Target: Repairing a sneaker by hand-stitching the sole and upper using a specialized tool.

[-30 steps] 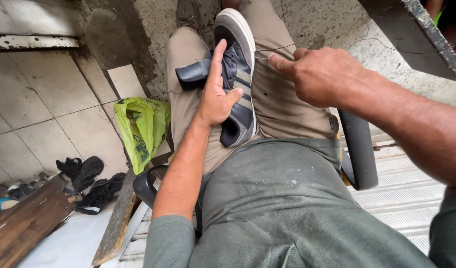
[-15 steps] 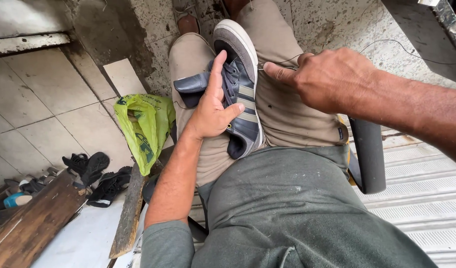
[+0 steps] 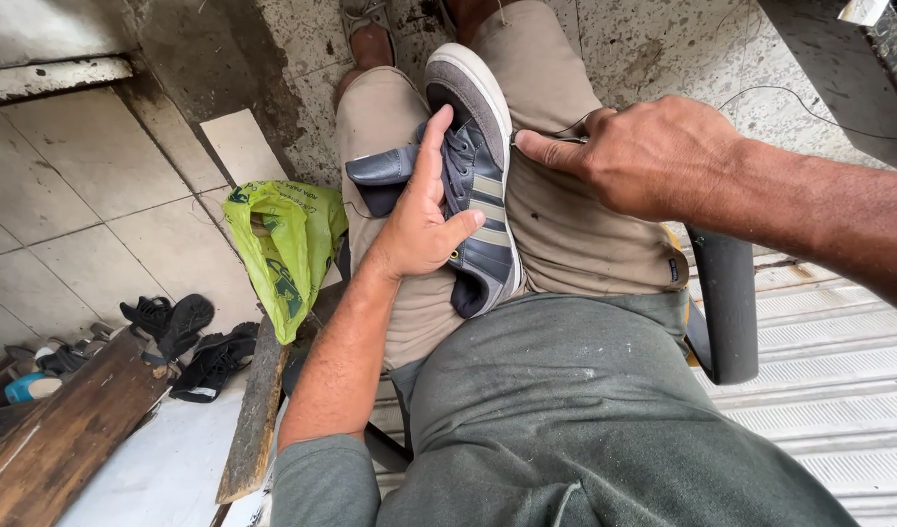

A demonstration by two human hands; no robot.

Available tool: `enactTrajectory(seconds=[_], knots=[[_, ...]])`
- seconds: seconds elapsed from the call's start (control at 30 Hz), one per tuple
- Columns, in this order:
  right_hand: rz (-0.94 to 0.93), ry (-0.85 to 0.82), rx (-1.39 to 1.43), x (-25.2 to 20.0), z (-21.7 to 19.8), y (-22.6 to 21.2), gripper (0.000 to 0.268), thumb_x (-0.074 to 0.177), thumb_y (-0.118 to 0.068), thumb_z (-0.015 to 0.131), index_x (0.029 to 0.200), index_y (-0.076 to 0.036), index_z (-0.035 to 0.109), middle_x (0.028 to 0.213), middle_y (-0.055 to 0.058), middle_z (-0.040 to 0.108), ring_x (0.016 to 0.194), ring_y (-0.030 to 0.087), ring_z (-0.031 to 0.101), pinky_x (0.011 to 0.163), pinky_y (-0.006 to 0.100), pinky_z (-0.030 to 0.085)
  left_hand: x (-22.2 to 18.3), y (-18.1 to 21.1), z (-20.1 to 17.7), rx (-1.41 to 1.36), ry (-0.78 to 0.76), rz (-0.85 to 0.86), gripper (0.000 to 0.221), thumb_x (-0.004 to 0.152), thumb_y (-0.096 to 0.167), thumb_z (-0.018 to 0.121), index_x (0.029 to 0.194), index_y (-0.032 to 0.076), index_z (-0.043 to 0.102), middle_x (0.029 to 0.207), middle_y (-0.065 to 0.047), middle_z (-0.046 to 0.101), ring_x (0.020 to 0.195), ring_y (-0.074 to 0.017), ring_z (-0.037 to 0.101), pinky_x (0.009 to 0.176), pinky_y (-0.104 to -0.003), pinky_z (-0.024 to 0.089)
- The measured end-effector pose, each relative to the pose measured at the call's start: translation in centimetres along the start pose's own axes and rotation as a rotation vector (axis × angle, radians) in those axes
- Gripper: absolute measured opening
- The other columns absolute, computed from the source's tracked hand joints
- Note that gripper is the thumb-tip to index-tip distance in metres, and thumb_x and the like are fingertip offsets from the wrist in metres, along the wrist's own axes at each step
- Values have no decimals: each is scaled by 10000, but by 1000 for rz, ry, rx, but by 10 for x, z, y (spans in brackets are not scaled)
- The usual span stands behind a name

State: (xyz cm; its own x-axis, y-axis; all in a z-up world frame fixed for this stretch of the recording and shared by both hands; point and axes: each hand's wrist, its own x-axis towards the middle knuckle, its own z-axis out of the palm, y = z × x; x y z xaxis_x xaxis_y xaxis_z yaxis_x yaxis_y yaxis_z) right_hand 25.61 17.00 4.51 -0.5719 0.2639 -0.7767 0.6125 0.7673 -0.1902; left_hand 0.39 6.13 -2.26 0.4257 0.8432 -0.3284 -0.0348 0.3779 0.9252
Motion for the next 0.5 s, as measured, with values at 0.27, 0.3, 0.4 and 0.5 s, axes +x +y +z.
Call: enactTrajectory(seconds=[0.27,0.3,0.4,0.5], knots=[[-12,-56,28,3,-1,0,687,1046,-289,295,1678,-482,104,999,109,709,828,353,800,534,456,602,-1,-3,2,-52,29,-14,986,905,-61,634,1640,58,-12,1749,-140,-16,1641,-211,43,1363,-334,64],[-8,-37,28,2,-2,-1,689,1040,-285,304,1671,-488,116,983,114,711,800,364,805,510,460,596,-1,-3,2,-62,28,-8,977,912,-59,633,1641,58,-7,1749,-141,-4,1640,-209,66,1364,-331,76],[3,-55,58,2,-7,0,679,1042,-280,292,1659,-509,127,997,132,713,810,373,803,521,470,594,-1,-4,1,-46,32,6,971,913,-42,637,1641,45,1,1749,-139,0,1644,-212,41,1369,-335,54],[-8,-63,23,4,-5,1,670,1053,-310,271,1665,-519,97,1059,110,695,841,355,810,530,461,610,0,1,1,-62,23,-20,970,916,-74,632,1641,56,0,1747,-133,17,1633,-203,98,1360,-325,100]])
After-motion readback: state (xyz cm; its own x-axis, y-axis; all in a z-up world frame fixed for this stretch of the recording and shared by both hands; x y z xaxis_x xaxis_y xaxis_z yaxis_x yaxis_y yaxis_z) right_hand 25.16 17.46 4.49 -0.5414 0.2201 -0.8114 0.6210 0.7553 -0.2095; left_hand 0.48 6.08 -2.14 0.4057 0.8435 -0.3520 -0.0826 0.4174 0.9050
